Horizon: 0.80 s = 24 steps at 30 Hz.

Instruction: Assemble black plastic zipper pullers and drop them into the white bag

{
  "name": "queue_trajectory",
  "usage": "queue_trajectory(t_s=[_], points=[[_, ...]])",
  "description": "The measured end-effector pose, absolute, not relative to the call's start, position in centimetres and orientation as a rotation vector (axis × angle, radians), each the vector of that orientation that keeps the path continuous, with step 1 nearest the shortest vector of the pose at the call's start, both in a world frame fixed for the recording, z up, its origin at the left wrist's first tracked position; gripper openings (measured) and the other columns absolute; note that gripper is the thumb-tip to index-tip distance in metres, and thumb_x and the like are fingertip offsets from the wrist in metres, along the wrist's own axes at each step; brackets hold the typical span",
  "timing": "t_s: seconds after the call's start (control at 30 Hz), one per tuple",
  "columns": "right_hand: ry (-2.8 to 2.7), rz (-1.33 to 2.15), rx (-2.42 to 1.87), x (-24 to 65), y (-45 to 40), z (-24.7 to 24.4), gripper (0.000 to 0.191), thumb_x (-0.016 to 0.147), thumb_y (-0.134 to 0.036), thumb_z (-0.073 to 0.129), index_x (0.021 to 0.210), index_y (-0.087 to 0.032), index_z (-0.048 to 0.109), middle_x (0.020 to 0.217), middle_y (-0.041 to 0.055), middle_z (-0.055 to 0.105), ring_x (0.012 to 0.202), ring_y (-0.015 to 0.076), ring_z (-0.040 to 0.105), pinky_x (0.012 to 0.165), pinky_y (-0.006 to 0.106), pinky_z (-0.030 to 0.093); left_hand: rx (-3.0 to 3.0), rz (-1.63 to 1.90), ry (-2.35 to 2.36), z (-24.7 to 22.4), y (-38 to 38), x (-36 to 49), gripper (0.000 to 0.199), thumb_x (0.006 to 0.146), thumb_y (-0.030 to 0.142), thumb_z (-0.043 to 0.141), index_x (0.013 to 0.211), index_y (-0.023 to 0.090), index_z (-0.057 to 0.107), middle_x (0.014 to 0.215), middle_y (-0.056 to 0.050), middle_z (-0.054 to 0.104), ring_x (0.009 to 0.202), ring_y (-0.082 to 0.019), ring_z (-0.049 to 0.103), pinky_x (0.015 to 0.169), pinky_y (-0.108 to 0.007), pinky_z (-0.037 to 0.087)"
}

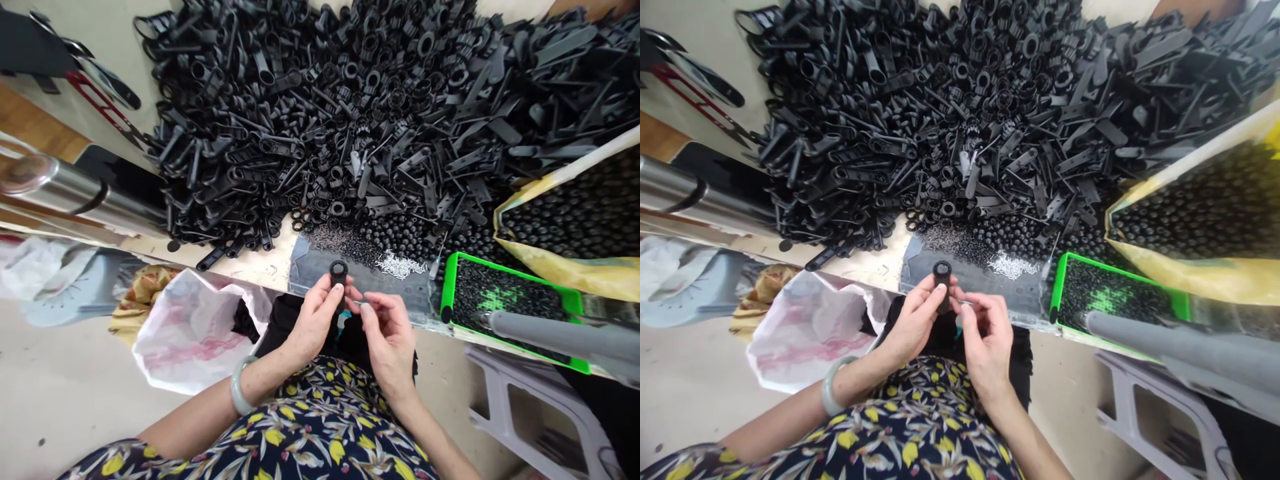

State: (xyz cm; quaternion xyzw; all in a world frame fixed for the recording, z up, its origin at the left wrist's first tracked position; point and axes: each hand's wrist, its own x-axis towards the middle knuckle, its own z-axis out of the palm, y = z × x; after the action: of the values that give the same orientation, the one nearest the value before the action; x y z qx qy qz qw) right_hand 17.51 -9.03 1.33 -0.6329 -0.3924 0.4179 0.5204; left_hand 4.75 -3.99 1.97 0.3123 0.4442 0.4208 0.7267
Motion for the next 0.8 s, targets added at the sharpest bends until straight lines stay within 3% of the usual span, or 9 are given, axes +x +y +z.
queue_trajectory(t_s=[0.1, 0.23, 0.33, 0.4, 0.5, 0.57, 0.7, 0.8], points=[[-0.982, 0.962, -1.507, 18.6, -7.7, 1.8, 0.021, 0.095, -0.039, 0.073, 0.114, -0.029, 0.071, 0.115, 0.0041, 0.065, 0.099, 0.0185, 0.066, 0.09, 0.034, 0.058, 0.704, 0.864, 0.947, 2.1, -3.9, 4.3, 0.031, 0.098, 0.044, 0.066, 0.112, 0.016, 0.067, 0.085, -0.003, 0.07, 0.062, -0.01, 0.06, 0.068, -0.024, 0.05], [-0.853, 1.139, -1.424, 19.2, -6.5, 2.0, 0.028, 0.094, -0.044, 0.074, 0.117, -0.027, 0.07, 0.115, 0.0051, 0.07, 0.098, 0.0187, 0.068, 0.093, 0.036, 0.059, 0.604, 0.875, 0.916, 2.5, -3.4, 3.6, 0.028, 0.097, 0.042, 0.068, 0.11, 0.017, 0.067, 0.085, -0.002, 0.07, 0.062, -0.011, 0.062, 0.068, -0.026, 0.052], [-0.775, 1.173, -1.395, 19.0, -6.5, 1.9, 0.031, 0.092, -0.046, 0.076, 0.117, -0.027, 0.07, 0.109, 0.0036, 0.07, 0.087, 0.0155, 0.067, 0.081, 0.031, 0.06, 0.536, 0.989, 0.912, 3.4, -2.6, 3.5, 0.024, 0.096, 0.038, 0.071, 0.11, 0.018, 0.069, 0.106, -0.008, 0.076, 0.094, -0.019, 0.072, 0.092, -0.033, 0.056], [-0.727, 1.327, -1.323, 18.5, -6.6, 1.7, 0.035, 0.091, -0.047, 0.077, 0.12, -0.028, 0.07, 0.107, 0.0028, 0.069, 0.081, 0.014, 0.067, 0.074, 0.028, 0.06, 0.545, 1.02, 0.897, 4.0, -2.4, 3.7, 0.024, 0.098, 0.038, 0.07, 0.113, 0.019, 0.072, 0.129, -0.01, 0.074, 0.119, -0.023, 0.067, 0.102, -0.033, 0.052], [-0.607, 1.645, -1.156, 17.9, -6.7, 1.3, 0.036, 0.093, -0.053, 0.074, 0.117, -0.026, 0.072, 0.101, 0.0027, 0.072, 0.072, 0.0127, 0.067, 0.068, 0.028, 0.058, 0.613, 0.898, 0.845, 4.2, -2.6, 3.9, 0.036, 0.1, 0.043, 0.067, 0.131, 0.026, 0.07, 0.149, -0.007, 0.063, 0.128, -0.025, 0.063, 0.098, -0.032, 0.053], [-0.608, 1.665, -1.145, 18.2, -6.6, 0.9, 0.032, 0.094, -0.054, 0.073, 0.108, -0.025, 0.074, 0.092, 0.0014, 0.072, 0.067, 0.0122, 0.065, 0.067, 0.029, 0.057, 0.743, 0.833, 0.828, 3.4, -2.6, 3.4, 0.04, 0.1, 0.043, 0.065, 0.138, 0.029, 0.067, 0.156, -0.006, 0.058, 0.132, -0.027, 0.06, 0.102, -0.034, 0.052], [-1.179, 1.097, -1.45, 20.9, -5.7, -0.2, 0.02, 0.099, -0.044, 0.07, 0.104, -0.026, 0.075, 0.095, 0.0031, 0.074, 0.08, 0.017, 0.067, 0.076, 0.033, 0.055, 1.05, 0.973, 0.917, 0.8, -1.5, 0.7, 0.044, 0.095, 0.028, 0.069, 0.139, 0.031, 0.065, 0.161, -0.004, 0.053, 0.153, -0.027, 0.042, 0.121, -0.039, 0.04], [-1.798, 0.528, -1.584, 22.7, -4.6, -1.5, 0.018, 0.105, -0.037, 0.062, 0.103, -0.025, 0.076, 0.1, 0.0053, 0.076, 0.09, 0.0195, 0.066, 0.084, 0.036, 0.049, 1.24, 1.158, 1.085, 0.0, -0.3, -0.3, 0.039, 0.096, 0.022, 0.064, 0.134, 0.03, 0.064, 0.143, -0.004, 0.065, 0.138, -0.024, 0.056, 0.112, -0.04, 0.048]])
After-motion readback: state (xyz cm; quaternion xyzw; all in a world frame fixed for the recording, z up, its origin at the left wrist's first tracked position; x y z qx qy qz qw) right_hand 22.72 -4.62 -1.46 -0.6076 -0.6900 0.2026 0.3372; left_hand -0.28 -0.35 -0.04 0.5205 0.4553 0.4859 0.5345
